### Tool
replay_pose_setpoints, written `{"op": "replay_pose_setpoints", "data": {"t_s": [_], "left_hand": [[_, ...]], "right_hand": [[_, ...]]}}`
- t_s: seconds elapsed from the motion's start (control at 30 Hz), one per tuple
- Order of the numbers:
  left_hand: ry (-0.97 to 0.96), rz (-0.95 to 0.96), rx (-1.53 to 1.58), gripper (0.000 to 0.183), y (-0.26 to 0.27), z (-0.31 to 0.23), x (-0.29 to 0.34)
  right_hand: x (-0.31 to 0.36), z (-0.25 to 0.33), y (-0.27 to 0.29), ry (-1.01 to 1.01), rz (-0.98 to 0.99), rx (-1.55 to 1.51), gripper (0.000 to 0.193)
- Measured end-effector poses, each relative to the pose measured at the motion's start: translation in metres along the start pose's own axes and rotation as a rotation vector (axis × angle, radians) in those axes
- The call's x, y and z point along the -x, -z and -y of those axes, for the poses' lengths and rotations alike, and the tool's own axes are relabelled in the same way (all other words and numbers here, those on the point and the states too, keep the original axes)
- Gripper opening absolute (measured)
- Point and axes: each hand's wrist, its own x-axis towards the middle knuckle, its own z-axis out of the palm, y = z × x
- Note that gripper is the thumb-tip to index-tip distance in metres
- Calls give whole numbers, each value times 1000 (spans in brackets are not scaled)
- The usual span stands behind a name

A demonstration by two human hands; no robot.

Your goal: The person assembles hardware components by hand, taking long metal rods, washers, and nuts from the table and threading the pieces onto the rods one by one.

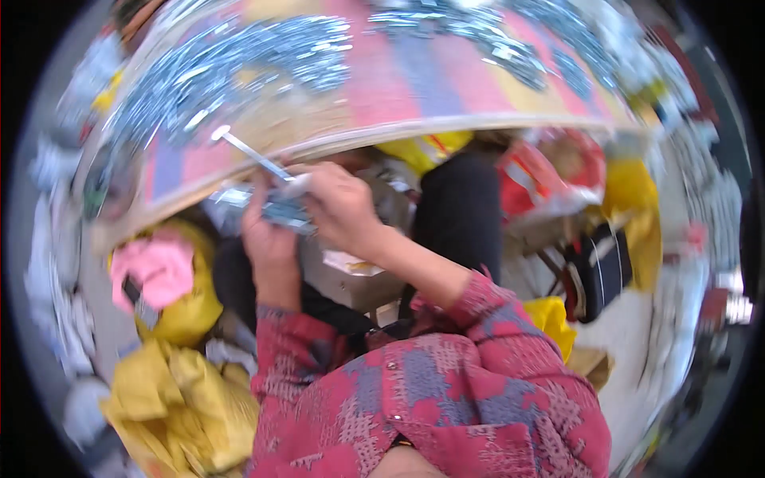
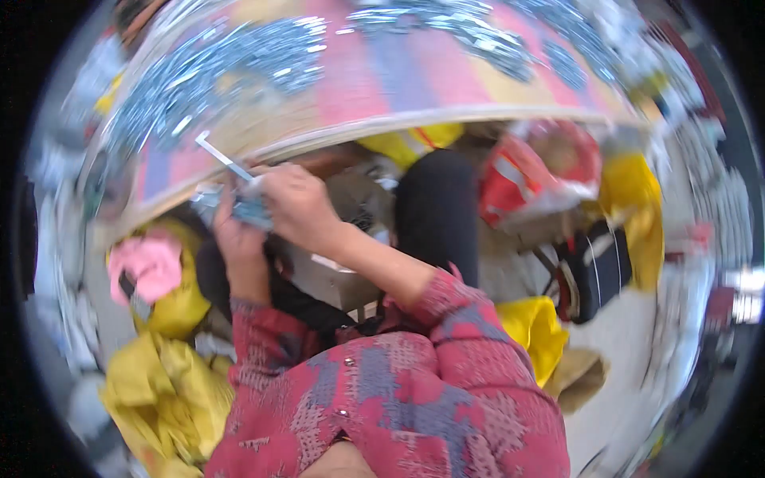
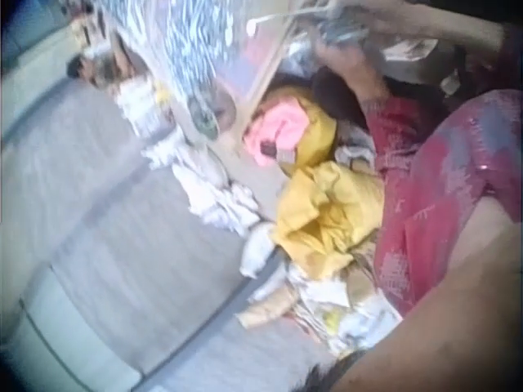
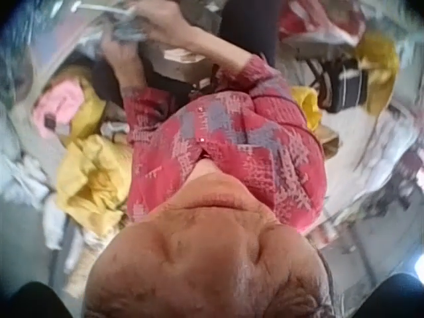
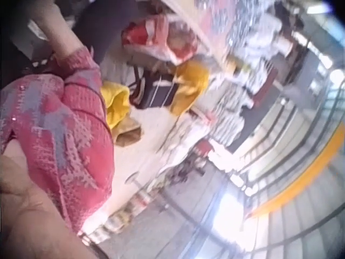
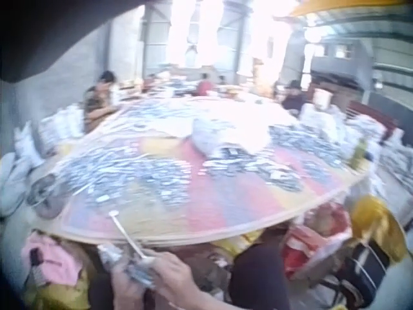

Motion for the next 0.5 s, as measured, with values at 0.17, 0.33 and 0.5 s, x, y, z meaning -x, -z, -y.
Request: {"op": "replay_pose_setpoints", "data": {"t_s": [0.17,0.33,0.5], "left_hand": [[-71,-35,120,19,-3,5,0],[-130,-236,106,13,-24,8,8],[-199,-280,-78,21,-25,-2,10]], "right_hand": [[1,12,-23,8,86,16,17],[-1,24,-33,-235,33,-48,18],[12,13,-52,-254,27,-8,15]]}}
